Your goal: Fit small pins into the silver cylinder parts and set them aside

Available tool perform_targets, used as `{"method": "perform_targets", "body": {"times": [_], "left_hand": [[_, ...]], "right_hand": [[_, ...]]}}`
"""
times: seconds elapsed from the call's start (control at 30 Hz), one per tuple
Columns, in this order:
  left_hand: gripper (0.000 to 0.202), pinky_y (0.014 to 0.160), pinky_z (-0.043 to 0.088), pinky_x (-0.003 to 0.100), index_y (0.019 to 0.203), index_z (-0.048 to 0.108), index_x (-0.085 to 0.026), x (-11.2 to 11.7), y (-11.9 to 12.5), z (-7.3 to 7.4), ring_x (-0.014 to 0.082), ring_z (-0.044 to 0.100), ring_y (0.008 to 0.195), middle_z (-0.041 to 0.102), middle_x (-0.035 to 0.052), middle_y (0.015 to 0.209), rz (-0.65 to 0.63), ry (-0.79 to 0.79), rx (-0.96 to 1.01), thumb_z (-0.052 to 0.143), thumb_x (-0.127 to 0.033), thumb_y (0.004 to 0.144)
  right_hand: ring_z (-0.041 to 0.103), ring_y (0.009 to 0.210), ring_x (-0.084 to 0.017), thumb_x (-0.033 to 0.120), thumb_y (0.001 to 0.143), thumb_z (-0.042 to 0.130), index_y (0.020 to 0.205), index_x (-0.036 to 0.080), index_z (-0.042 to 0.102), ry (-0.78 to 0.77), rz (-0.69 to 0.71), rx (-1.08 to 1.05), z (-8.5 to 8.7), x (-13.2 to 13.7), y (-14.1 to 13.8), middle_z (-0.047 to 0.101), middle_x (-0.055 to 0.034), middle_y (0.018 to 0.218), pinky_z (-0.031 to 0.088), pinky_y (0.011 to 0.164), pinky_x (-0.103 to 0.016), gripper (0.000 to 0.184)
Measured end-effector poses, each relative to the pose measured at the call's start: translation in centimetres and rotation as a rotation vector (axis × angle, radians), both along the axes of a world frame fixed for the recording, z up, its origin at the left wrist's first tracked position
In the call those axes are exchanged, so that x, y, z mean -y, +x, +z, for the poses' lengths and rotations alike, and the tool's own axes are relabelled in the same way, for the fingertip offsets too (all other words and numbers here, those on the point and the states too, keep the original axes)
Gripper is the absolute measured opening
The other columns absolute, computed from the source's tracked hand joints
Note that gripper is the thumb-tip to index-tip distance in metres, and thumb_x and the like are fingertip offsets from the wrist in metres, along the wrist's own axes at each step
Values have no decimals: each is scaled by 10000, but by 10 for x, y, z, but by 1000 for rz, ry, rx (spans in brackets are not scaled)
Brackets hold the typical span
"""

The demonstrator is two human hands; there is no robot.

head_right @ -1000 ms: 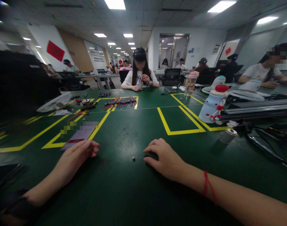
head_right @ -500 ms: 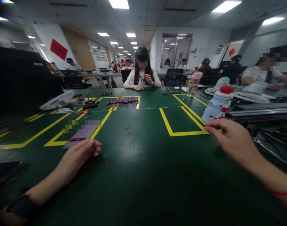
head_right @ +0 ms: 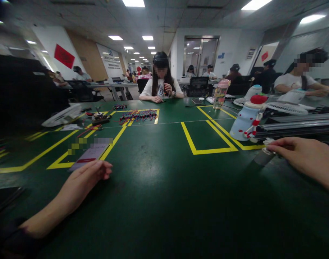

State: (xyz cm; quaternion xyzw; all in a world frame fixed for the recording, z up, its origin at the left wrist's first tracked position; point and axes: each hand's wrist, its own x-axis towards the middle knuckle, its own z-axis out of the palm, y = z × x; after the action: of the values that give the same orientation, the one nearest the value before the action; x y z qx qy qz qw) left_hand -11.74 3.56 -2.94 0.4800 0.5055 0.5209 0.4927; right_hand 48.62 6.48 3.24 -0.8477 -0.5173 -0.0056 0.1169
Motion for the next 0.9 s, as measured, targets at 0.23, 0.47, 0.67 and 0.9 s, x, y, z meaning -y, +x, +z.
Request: {"method": "perform_targets", "body": {"times": [0.23,0.47,0.67,0.9], "left_hand": [[251,641,467,260,849,718,-158,2,0,1,158,585,683,671,38,782,-1,9,-1,658,-398,805],[252,649,468,273,845,719,-152,1,1,1,166,588,694,671,45,780,-2,-1,5,661,-393,800],[241,648,460,273,844,719,-159,1,0,0,162,581,686,666,42,774,-9,9,-1,652,-387,807],[243,661,455,269,841,718,-161,2,0,2,157,580,695,665,38,779,-5,-1,0,649,-392,807]], "right_hand": [[571,768,-171,543,726,649,976,211,738,-27,-34,-71,5,3,-5,681,-131,965,348,683,-334,426],[561,814,-195,533,733,637,1026,221,716,35,-92,-95,3,3,-17,677,-107,980,373,710,-330,435],[566,874,-203,542,720,646,1005,228,727,-15,-85,-149,4,2,-20,672,-99,1028,377,747,-332,432],[560,817,-203,588,753,585,1085,220,696,10,-130,-119,0,-1,-16,672,-113,983,375,702,-332,508]]}}
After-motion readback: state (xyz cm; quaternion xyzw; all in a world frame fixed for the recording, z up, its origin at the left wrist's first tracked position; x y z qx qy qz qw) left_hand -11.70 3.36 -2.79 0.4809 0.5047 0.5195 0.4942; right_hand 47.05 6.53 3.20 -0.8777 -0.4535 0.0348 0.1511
